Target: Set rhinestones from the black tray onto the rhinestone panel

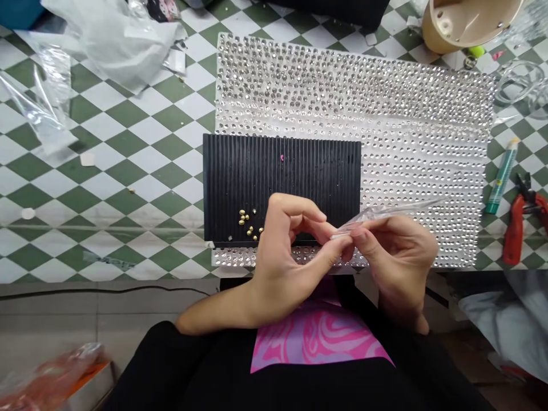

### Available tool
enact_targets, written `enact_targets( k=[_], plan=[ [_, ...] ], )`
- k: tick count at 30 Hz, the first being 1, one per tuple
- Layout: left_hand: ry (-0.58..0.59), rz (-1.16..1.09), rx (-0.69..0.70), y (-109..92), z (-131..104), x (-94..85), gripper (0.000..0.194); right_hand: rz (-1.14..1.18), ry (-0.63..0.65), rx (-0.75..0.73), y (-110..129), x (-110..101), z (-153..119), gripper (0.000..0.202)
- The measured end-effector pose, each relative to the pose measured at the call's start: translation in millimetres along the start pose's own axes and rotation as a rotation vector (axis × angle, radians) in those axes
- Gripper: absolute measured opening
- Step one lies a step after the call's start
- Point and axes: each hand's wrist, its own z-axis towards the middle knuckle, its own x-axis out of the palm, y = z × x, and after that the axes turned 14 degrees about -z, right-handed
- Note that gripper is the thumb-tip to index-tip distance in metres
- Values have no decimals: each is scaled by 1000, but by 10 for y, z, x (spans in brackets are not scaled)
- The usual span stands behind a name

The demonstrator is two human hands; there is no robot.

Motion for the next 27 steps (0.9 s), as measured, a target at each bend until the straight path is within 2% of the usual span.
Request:
enact_targets(
  k=[2,8,12,15,17,24,26,27],
  plan=[
    [-6,-78,-53,-19,-2,27,37,-33,-13,-37,-2,3,1,13],
    [-45,-10,-199,-119,4,-2,32,-74,7,-144,49,-2,32,17],
    [-30,-44,-334,-168,33,-34,29,-42,42,-45,94,-13,31,11],
    [15,-67,-442,-191,71,-45,19,43,89,47,93,-29,16,9],
    [36,-79,-435,-194,91,-44,14,95,120,80,87,-39,6,12],
    [24,-16,-333,-146,56,-29,15,166,142,126,109,-4,42,19],
    [28,28,-252,-114,25,-39,8,236,135,145,109,6,66,22],
    [30,62,-184,-96,11,-47,15,287,134,160,107,8,76,22]
  ],
)
